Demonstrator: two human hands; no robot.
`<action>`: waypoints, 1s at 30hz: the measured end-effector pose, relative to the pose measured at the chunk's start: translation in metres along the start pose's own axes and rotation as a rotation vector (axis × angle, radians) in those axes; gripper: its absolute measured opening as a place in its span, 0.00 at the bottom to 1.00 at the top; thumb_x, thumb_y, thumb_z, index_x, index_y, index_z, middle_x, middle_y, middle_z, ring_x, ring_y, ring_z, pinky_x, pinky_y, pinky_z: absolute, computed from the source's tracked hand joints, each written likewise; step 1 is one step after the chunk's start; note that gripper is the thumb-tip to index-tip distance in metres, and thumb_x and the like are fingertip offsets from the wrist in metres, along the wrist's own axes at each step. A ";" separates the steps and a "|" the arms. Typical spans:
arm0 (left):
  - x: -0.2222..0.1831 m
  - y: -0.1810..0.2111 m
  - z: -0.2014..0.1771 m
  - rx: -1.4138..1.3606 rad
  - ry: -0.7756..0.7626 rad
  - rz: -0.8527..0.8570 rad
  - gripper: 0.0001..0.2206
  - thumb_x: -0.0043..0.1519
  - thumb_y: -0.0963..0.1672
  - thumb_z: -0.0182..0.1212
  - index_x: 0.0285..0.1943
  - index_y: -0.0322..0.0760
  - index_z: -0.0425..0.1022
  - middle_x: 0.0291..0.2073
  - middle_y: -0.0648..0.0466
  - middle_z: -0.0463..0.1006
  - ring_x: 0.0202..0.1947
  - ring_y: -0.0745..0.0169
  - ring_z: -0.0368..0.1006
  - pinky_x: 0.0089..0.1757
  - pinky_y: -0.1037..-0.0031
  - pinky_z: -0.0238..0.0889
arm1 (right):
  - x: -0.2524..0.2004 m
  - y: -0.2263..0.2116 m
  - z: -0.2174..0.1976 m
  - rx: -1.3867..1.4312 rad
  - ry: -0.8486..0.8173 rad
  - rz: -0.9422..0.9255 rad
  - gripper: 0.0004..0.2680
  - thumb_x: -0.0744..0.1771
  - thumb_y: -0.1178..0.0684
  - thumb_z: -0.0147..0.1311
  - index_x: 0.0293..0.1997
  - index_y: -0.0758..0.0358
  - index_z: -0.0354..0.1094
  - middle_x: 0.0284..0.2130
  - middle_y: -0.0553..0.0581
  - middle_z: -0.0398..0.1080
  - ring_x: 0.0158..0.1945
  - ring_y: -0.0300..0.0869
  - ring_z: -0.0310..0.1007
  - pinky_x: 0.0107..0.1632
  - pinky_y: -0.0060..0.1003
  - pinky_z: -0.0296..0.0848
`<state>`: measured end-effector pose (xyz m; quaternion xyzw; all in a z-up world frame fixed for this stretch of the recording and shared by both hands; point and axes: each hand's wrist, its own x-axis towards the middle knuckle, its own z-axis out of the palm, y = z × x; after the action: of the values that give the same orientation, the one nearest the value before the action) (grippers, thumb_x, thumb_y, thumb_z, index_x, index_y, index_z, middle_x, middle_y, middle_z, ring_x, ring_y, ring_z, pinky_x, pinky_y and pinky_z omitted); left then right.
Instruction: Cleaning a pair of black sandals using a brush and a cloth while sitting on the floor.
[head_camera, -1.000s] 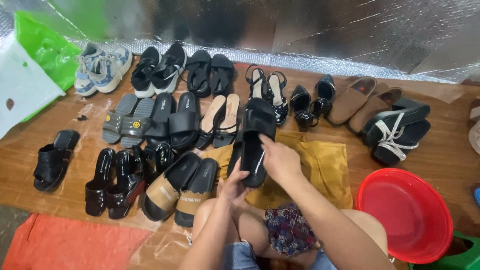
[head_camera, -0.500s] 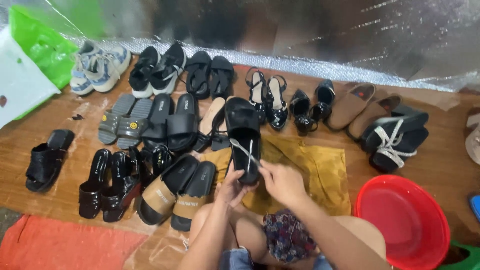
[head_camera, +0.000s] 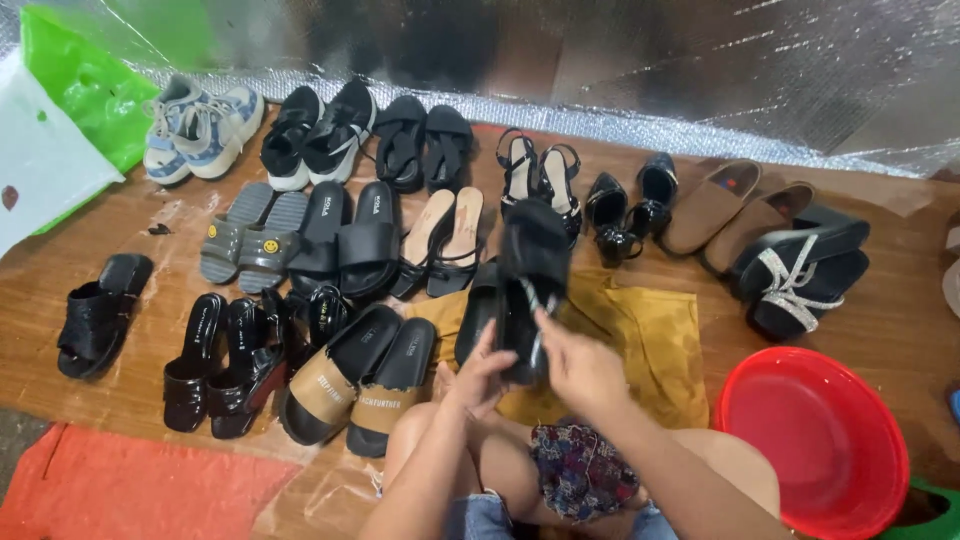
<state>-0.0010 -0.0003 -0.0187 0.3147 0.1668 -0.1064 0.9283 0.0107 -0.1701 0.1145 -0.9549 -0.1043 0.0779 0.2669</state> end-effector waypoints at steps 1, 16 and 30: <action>0.001 0.002 -0.002 -0.027 0.028 0.022 0.40 0.56 0.38 0.64 0.80 0.58 0.54 0.71 0.42 0.61 0.49 0.38 0.78 0.35 0.50 0.80 | -0.007 0.001 0.006 -0.068 -0.100 0.017 0.19 0.70 0.43 0.40 0.70 0.24 0.58 0.44 0.60 0.79 0.50 0.57 0.79 0.52 0.55 0.76; -0.006 0.024 -0.011 -0.100 -0.119 0.085 0.37 0.54 0.37 0.60 0.76 0.51 0.57 0.61 0.44 0.69 0.49 0.47 0.71 0.41 0.60 0.71 | -0.039 0.043 0.056 -0.271 0.067 -0.291 0.18 0.70 0.48 0.36 0.70 0.44 0.59 0.23 0.50 0.77 0.18 0.39 0.68 0.17 0.36 0.59; -0.009 0.032 -0.006 -0.143 -0.093 0.175 0.35 0.55 0.36 0.59 0.74 0.47 0.59 0.57 0.44 0.71 0.43 0.52 0.73 0.38 0.66 0.70 | -0.051 0.051 0.072 -0.176 0.206 -0.368 0.16 0.68 0.52 0.47 0.65 0.46 0.67 0.15 0.45 0.68 0.11 0.34 0.54 0.13 0.29 0.51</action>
<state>-0.0007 0.0286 -0.0022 0.2557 0.1026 -0.0273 0.9609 -0.0457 -0.1896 0.0321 -0.9423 -0.2554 -0.0797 0.2014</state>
